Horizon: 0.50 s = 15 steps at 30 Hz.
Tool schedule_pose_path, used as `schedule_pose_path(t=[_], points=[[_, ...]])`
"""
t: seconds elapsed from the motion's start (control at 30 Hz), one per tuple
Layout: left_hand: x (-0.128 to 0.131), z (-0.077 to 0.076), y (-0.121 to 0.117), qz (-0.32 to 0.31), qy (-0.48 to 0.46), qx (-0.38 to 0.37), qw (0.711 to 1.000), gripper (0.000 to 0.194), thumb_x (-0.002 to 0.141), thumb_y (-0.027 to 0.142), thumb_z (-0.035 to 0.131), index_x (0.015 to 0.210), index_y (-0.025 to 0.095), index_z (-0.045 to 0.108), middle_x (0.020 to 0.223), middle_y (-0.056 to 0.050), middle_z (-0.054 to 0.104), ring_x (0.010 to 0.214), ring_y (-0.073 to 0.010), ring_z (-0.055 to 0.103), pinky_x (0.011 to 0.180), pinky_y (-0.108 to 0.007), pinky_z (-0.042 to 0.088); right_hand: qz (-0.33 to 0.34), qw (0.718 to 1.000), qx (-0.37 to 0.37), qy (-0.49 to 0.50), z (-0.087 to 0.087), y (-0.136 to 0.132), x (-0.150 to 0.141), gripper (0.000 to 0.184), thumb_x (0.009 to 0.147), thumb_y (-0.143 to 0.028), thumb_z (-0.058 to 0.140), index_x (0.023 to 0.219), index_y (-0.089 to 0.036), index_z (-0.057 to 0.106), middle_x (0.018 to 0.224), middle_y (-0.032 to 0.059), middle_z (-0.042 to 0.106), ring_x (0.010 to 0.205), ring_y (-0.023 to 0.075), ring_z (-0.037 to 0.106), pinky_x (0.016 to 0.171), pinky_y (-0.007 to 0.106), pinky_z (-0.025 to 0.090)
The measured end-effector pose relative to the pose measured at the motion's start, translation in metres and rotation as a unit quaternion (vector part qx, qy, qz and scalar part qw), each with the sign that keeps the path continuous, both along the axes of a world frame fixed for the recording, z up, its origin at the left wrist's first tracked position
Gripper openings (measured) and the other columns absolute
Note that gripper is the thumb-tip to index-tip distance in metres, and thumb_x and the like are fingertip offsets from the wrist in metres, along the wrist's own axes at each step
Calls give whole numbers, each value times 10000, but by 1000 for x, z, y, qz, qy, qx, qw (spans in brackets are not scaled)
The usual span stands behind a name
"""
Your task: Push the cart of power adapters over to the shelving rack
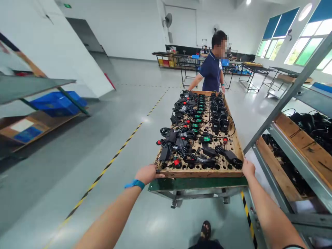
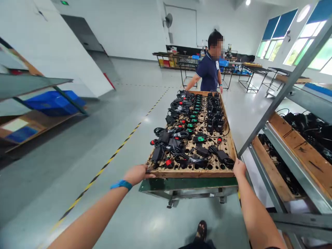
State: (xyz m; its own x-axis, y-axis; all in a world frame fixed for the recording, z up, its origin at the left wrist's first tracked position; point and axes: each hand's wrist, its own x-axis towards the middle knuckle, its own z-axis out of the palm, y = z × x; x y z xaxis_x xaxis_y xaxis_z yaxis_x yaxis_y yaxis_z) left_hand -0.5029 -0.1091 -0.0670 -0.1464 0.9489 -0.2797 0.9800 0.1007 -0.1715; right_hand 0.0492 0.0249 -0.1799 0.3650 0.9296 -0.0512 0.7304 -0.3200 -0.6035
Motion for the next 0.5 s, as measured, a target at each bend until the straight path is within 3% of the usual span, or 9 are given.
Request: schedule_pose_path(t=[0.17,0.33,0.5], points=[[21,10,10,-12,1,10,1000,694,856,751,463,965,105,692,1025,-246,711,1012,-378,692,880,-416,521,7,1000,-10,-2,4,7,25,505,1027,-339,343,1015,-91,782,996,211,743,878,261,671,724,309,404],[69,22,17,6,32,4,999,665,900,721,420,999,114,673,1056,-216,706,1032,-349,687,876,-382,513,26,1000,-8,16,5,45,62,537,1016,-342,323,955,-75,786,982,227,739,836,257,648,679,317,369],[97,25,25,19,30,-19,999,600,900,644,471,987,80,658,1036,-221,706,1028,-358,680,856,-371,494,32,998,8,48,-2,71,70,557,1000,-396,338,876,-91,787,913,198,749,717,217,601,626,309,335]])
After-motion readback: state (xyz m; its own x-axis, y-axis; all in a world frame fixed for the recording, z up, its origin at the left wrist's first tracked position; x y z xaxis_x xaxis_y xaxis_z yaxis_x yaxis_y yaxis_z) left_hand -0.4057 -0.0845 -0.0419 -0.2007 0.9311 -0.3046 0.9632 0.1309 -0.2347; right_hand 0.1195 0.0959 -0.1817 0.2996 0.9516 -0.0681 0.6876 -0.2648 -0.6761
